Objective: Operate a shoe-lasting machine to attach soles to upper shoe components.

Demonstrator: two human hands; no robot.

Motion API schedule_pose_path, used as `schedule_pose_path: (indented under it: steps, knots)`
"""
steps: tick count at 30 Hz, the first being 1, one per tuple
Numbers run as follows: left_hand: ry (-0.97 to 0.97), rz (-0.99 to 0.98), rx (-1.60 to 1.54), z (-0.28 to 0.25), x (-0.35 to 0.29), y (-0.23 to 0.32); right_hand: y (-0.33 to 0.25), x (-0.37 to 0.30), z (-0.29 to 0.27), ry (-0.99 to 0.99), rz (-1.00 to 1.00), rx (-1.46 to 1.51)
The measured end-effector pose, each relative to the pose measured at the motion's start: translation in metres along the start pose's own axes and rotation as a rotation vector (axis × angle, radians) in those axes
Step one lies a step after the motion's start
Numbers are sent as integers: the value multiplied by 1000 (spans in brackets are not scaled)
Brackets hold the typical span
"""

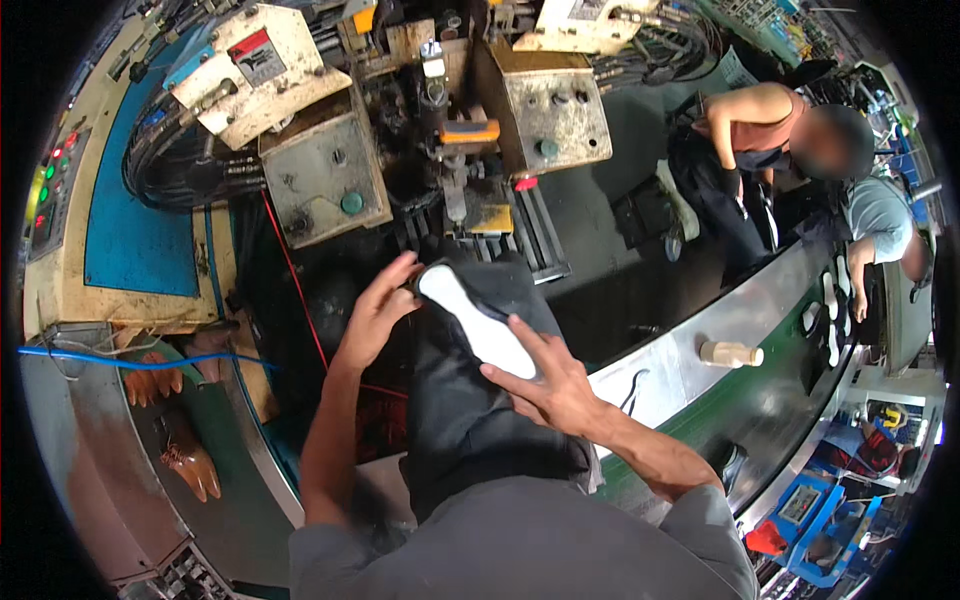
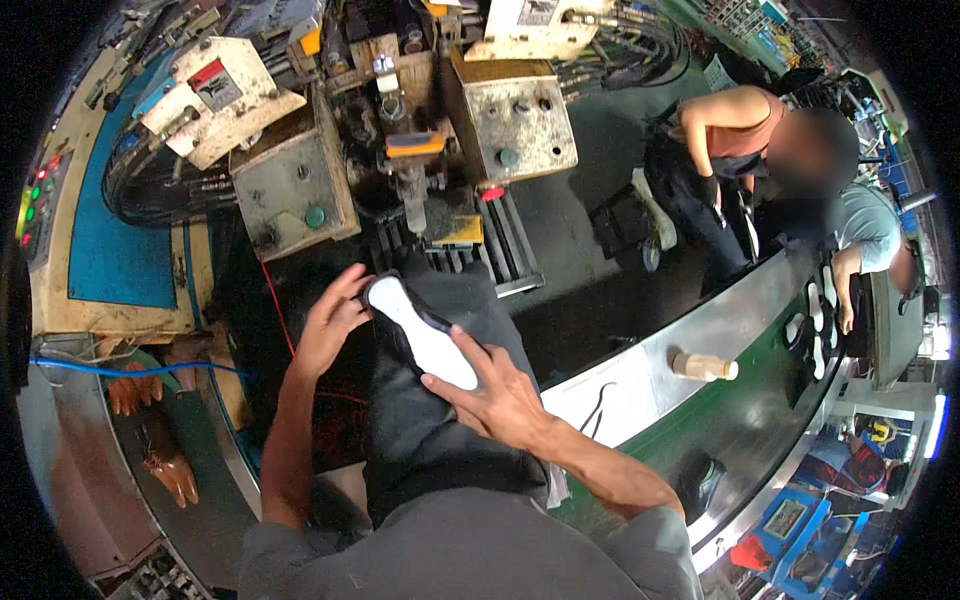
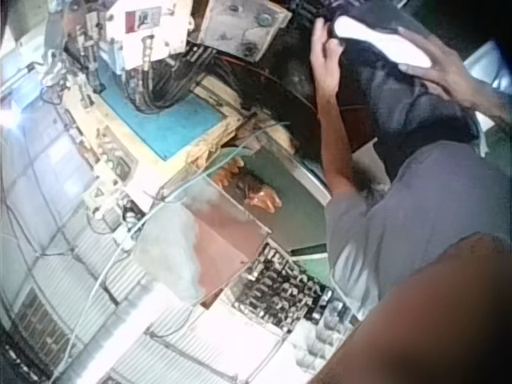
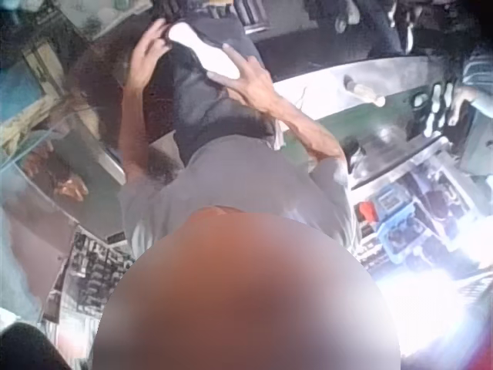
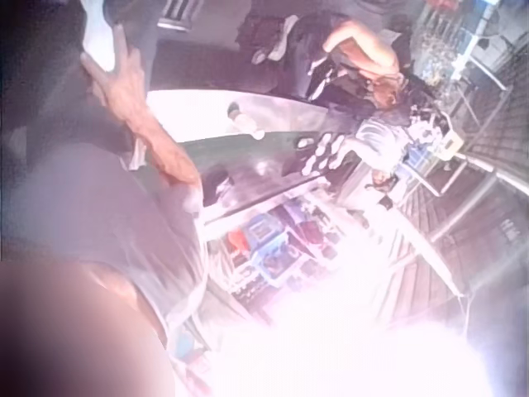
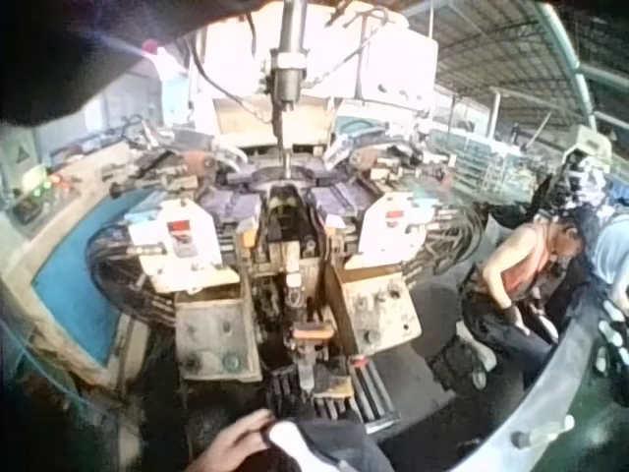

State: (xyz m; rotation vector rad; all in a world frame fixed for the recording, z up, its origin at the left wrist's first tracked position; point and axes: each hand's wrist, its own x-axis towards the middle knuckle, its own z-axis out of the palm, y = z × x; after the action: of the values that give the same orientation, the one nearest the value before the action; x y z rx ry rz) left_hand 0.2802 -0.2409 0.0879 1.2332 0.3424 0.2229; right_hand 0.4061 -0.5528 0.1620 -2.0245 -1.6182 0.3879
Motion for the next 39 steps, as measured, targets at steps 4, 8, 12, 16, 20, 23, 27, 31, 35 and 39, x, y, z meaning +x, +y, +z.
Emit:
schedule_pose_path:
  steps: [4, 8, 12, 16, 20, 23, 27, 31, 35, 39]
  knots:
    - [299, 23, -5, 26, 37, -26, -8, 63, -79, 309, -61, -192]
    - [291, 258, 918, 41, 82, -114, 13, 179, -102, 473, -61, -276]
    - [205, 16, 1249, 62, 134, -123, 49, 257, -104, 503, 24, -393]
    - [165, 54, 1249, 50, 141, -125, 75, 301, -85, 535, 43, -431]
    - [78, 16, 1254, 45, 146, -113, 81, 314, -65, 532, 63, -446]
    - [64, -12, 1238, 39, 145, -110, 79, 315, -58, 573, 52, -443]
    - [94, 0, 1241, 47, 146, -112, 78, 312, -58, 514, 116, -408]
    - [163, 177, 1185, 31, 145, -118, 78, 314, -54, 537, 94, -379]
    - [439, 331, 788, 5, 180, -46, 85, 310, -60, 550, 92, -350]
    - [608, 483, 500, 5, 250, 97, 93, 310, -61, 607, 21, -326]
